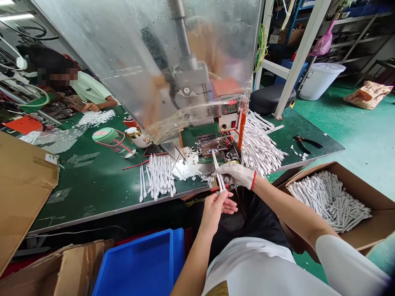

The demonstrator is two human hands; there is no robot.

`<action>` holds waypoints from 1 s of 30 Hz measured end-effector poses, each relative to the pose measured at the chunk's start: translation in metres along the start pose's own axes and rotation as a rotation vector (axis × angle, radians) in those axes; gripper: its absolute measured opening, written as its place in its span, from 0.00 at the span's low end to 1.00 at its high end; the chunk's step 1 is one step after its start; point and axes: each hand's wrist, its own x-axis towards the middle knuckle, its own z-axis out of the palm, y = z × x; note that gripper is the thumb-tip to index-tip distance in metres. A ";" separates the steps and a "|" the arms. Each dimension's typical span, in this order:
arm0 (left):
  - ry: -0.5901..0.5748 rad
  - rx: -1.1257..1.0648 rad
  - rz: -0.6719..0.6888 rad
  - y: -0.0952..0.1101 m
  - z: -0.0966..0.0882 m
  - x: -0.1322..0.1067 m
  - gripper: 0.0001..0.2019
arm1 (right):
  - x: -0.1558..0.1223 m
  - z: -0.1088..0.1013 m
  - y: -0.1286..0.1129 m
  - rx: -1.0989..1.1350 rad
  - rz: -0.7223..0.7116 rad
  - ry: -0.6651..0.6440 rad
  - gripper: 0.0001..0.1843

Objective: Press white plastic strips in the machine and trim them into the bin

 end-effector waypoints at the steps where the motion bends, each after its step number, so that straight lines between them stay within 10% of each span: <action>1: -0.008 0.012 -0.008 0.000 -0.001 0.001 0.26 | 0.002 0.000 0.002 0.013 -0.007 -0.001 0.15; 30: -0.025 -0.053 -0.034 0.003 0.010 0.005 0.32 | 0.036 0.004 -0.013 -0.012 -0.054 0.218 0.16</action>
